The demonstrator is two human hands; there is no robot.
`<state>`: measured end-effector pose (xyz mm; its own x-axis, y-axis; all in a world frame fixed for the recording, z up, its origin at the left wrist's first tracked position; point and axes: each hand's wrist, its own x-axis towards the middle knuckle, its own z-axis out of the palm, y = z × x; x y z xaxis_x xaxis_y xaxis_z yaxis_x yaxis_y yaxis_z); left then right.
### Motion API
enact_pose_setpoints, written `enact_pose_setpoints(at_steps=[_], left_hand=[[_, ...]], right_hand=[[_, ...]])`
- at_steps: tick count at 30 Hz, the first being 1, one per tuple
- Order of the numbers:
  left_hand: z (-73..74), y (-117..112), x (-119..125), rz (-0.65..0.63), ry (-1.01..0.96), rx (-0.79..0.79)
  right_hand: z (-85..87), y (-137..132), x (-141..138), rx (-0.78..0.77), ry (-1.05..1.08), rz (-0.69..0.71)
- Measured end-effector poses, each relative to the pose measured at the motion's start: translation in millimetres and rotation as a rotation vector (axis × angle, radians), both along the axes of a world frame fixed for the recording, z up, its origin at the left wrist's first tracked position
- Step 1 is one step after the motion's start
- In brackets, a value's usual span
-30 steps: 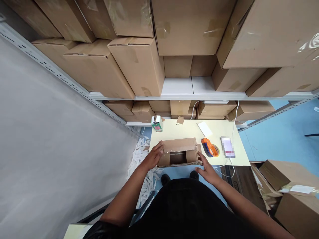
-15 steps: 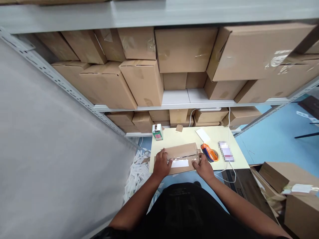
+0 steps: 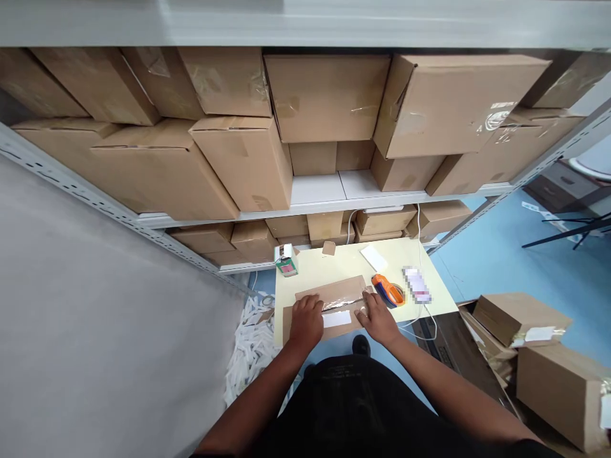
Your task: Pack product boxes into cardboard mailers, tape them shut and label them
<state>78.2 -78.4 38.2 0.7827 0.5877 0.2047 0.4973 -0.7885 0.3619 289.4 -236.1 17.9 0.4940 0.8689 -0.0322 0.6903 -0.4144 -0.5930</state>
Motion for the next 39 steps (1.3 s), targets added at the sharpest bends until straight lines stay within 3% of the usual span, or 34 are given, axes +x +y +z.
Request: enact_pose_setpoints(at_steps=[4, 9, 12, 14, 19, 21, 24, 27, 30, 34, 39], left_hand=[[5.5, -1, 10, 0.048, 0.010, -0.006], [5.3, -3, 14, 0.070, 0.054, -0.011], [5.0, -4, 16, 0.099, 0.060, -0.022], [5.4, -5, 18, 0.119, 0.065, -0.032], [7.1, -7, 22, 0.141, 0.113, -0.044], [7.7, -8, 23, 0.151, 0.130, -0.050], [8.4, -8, 24, 0.161, 0.131, -0.065], [8.4, -10, 24, 0.166, 0.124, -0.089], [7.6, -10, 23, 0.171, 0.107, -0.103], [5.7, -11, 21, 0.173, 0.085, -0.093], [4.1, -9, 19, 0.149, 0.060, -0.081]], right_hand=[[11.2, 4, 27, -0.026, 0.173, 0.041], [10.1, 25, 115, -0.116, 0.226, -0.041], [-1.5, 55, 177, -0.274, 0.127, -0.176], [-13.4, 78, 208, -0.381, 0.069, -0.186], [-41.0, 123, 239, -0.617, 0.004, -0.136], [-43.3, 131, 238, -0.606, -0.018, -0.152], [-34.4, 127, 220, -0.397, -0.041, -0.104], [-17.8, 105, 181, -0.202, 0.144, 0.081], [-5.1, 74, 134, -0.179, 0.373, 0.246], [-0.4, 49, 92, -0.198, 0.346, 0.155], [1.9, 39, 76, -0.190, 0.258, 0.074]])
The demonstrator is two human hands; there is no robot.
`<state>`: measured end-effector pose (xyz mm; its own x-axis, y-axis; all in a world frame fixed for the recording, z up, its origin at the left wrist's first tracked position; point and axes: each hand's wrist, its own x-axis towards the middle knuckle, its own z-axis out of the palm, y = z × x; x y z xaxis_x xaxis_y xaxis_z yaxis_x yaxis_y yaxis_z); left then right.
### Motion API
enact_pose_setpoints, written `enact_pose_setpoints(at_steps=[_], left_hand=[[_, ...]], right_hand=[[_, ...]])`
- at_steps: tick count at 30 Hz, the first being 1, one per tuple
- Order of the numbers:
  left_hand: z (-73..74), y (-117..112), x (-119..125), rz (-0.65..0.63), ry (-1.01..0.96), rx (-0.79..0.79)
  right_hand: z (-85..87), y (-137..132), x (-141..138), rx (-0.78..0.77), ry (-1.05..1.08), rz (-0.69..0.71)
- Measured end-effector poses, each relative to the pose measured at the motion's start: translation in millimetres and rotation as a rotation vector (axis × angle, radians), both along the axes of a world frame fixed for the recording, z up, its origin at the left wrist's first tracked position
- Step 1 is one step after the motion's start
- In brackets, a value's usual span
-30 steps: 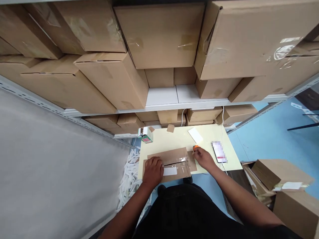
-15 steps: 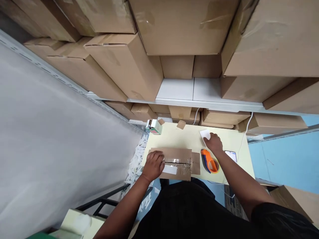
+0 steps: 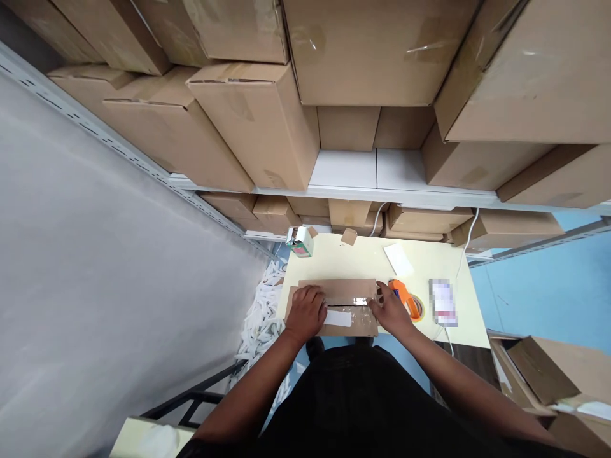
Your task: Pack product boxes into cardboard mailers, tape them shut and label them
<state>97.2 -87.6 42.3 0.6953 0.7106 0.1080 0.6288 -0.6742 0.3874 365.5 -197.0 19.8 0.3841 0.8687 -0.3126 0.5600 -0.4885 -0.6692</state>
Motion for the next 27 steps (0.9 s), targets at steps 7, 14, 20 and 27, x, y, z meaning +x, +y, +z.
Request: enact_pose_setpoints(at_steps=[7, 14, 20, 27], left_hand=[[-0.3, 3, -3, -0.010, -0.016, -0.011], [-1.4, 4, -2, -0.037, 0.009, -0.002], [-2.9, -3, 0, -0.097, 0.108, 0.025], [-7.0, -8, 2, -0.111, 0.068, -0.146]], right_hand=[[1.6, -19, -25, 0.146, 0.023, -0.023], [-32.4, -53, 33, -0.087, -0.396, -0.168], [-68.0, -53, 47, -0.450, -0.538, -0.090], [-32.7, -56, 47, -0.258, -0.382, -0.251]])
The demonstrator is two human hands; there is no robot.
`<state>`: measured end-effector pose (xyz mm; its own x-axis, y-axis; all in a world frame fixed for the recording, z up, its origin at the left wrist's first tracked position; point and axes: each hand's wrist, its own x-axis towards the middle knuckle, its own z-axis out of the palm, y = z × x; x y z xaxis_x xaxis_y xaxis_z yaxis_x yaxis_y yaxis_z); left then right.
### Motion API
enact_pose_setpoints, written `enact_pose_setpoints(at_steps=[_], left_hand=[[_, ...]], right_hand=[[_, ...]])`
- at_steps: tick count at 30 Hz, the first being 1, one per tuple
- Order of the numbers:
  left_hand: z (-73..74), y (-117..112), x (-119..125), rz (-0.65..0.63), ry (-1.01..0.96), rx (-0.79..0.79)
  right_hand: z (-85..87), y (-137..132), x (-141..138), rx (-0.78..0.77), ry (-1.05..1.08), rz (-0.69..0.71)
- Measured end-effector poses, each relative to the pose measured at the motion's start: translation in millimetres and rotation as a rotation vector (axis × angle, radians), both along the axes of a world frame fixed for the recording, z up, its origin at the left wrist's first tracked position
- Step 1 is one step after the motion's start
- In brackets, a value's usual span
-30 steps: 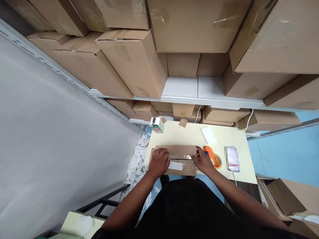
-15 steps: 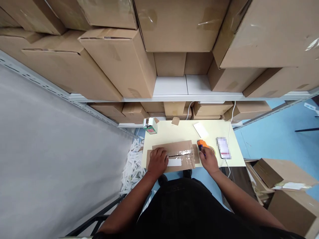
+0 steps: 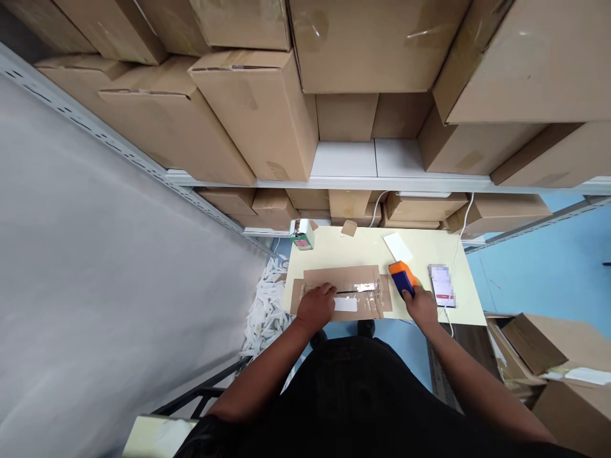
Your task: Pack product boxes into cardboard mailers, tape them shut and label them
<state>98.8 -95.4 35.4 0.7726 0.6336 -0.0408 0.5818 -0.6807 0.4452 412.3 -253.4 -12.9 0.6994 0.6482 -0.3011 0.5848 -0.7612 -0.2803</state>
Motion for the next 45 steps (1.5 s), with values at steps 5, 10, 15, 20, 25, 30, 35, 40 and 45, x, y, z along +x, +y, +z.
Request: enact_pose_setpoints(at_steps=[5, 10, 15, 20, 25, 30, 35, 40, 45], left_hand=[[22.8, 0, 5, 0.252, -0.152, -0.286], [34.7, 13, 0, 0.414, -0.451, -0.788], [34.4, 22, -3, 0.473, -0.683, -1.125], [32.7, 20, -10, 0.564, -0.745, -1.161], [29.6, 15, -20, 0.608, -0.776, -1.161], [25.9, 12, -15, 0.699, -0.730, -1.123], [18.2, 22, -33, 0.788, -0.555, -0.770], [-2.8, 30, -90, 0.933, -0.415, -0.512], [-39.4, 16, -87, 0.912, -0.273, -0.494]], right_hand=[[79.4, -3, -13, 0.421, 0.385, -0.113], [125.2, 43, -69, 0.418, 0.549, 0.193], [117.2, 78, -103, 0.315, 0.520, 0.404], [111.1, 86, -103, 0.264, 0.429, 0.516], [112.8, 95, -104, 0.218, 0.376, 0.574], [114.9, 105, -107, 0.181, 0.392, 0.634], [128.3, 116, -98, 0.089, 0.257, 0.715], [140.9, 121, -83, -0.059, 0.201, 0.769], [138.7, 122, -90, -0.131, 0.084, 0.849]])
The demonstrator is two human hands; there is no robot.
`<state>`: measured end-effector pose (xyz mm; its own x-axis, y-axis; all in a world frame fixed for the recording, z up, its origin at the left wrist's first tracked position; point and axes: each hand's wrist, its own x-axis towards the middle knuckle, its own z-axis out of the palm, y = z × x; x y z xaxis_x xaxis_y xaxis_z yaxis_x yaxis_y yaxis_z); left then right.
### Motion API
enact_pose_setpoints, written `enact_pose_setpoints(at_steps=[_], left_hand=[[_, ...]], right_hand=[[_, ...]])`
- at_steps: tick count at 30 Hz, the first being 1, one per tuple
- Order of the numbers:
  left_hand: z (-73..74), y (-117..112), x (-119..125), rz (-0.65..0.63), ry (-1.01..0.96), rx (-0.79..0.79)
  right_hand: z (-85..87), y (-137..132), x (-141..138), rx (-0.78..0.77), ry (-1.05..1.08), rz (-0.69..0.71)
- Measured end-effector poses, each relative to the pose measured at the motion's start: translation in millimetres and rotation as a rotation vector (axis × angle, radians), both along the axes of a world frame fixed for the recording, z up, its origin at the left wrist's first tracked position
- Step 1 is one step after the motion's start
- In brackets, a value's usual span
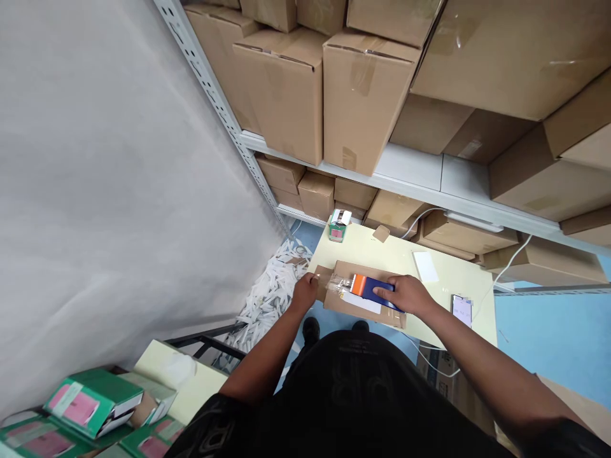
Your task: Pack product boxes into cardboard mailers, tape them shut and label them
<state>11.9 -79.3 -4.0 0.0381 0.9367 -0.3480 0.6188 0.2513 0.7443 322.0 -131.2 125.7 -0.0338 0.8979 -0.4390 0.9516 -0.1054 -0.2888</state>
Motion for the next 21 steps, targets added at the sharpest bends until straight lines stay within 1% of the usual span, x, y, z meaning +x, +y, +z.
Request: enact_pose_setpoints(at_steps=[3, 5, 7, 8, 9, 10, 13, 14, 15, 16, 18, 21], left_hand=[[-16.4, -3, 23, -0.057, -0.022, -0.034], [-18.5, 0, 31, -0.088, -0.023, -0.045], [-11.8, 3, 30, -0.098, -0.010, -0.042], [-5.7, 3, 27, -0.113, -0.007, -0.016], [1.7, 3, 24, -0.162, -0.008, 0.041], [9.6, 2, 22, -0.252, -0.010, 0.129], [28.9, -6, 25, -0.657, 0.036, 0.435], [32.3, -8, 29, -0.762, 0.084, 0.495], [34.1, -10, 34, -0.821, 0.140, 0.519], [34.4, -11, 39, -0.845, 0.200, 0.525], [32.8, -11, 48, -0.853, 0.298, 0.527], [30.6, -8, 53, -0.862, 0.373, 0.543]], right_hand=[[-2.4, 3, -4, -0.008, -0.058, 0.010], [-2.8, 5, -4, -0.022, -0.088, 0.015], [-2.9, 6, -3, -0.035, -0.095, 0.013], [-3.0, 7, -2, -0.038, -0.091, 0.009], [-3.5, 7, -1, -0.036, -0.082, 0.005], [-4.2, 7, 0, -0.032, -0.072, 0.000], [-7.9, 8, 0, -0.016, -0.059, -0.010], [-9.1, 8, -1, -0.015, -0.063, -0.010], [-10.1, 9, -1, -0.015, -0.070, -0.008], [-10.6, 10, -1, -0.016, -0.077, -0.006], [-9.8, 12, 1, -0.019, -0.070, -0.010], [-4.1, 14, 10, -0.035, -0.026, -0.043]])
